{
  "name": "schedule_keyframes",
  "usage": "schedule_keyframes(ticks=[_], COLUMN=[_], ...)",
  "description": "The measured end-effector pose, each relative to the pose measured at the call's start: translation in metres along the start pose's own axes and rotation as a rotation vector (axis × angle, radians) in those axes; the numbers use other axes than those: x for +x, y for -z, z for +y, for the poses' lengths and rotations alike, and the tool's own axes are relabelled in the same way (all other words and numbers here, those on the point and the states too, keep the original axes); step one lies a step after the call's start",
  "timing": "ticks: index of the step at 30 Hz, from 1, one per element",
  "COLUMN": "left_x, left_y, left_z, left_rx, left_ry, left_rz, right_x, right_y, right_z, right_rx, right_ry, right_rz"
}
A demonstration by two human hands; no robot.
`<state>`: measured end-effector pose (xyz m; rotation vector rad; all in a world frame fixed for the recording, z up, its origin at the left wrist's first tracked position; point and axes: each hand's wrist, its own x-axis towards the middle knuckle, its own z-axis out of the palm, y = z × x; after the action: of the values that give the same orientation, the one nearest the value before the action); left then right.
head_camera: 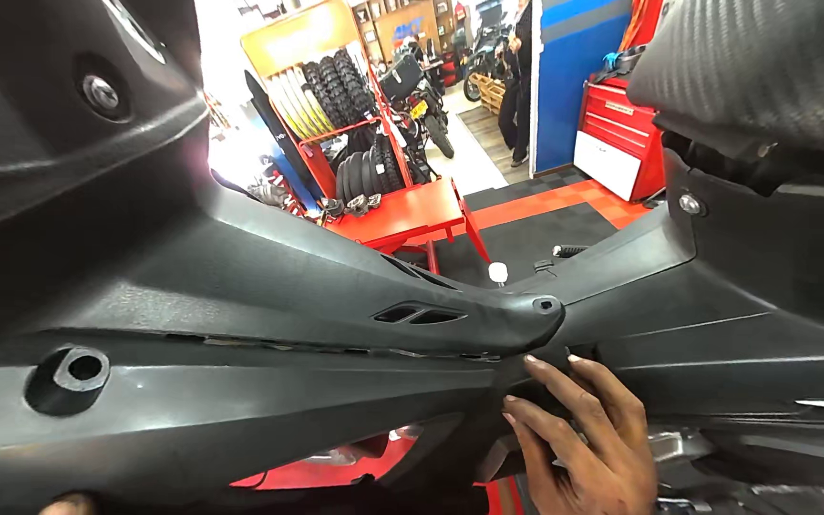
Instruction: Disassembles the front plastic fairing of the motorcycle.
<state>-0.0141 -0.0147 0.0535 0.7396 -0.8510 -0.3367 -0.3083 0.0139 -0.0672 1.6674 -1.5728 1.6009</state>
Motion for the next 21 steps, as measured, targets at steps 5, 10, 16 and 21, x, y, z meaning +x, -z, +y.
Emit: schedule_keyframes(ticks=[5, 10, 16, 21], left_x=[0.0, 0.002, 0.002, 0.002], left_y=[0.005, 0.005, 0.007, 0.004], left_z=[-0.001, 0.001, -0.004, -0.003], left_rx=[0.011, 0.14, 0.015, 0.066], left_ry=[-0.02, -0.044, -0.026, -0.036], left_rz=[-0.03, 0.027, -0.005, 0.002], right_x=[0.001, 0.011, 0.049, 0.045], right_y=[0.001, 0.013, 0.04, 0.032], right_z=[0.0, 0.006, 0.028, 0.032], right_rx=[-0.008, -0.028, -0.325, -0.233], right_ry=[-0.001, 0.078, 0.209, 0.208], right_rz=[-0.002, -0.115, -0.293, -0.252])
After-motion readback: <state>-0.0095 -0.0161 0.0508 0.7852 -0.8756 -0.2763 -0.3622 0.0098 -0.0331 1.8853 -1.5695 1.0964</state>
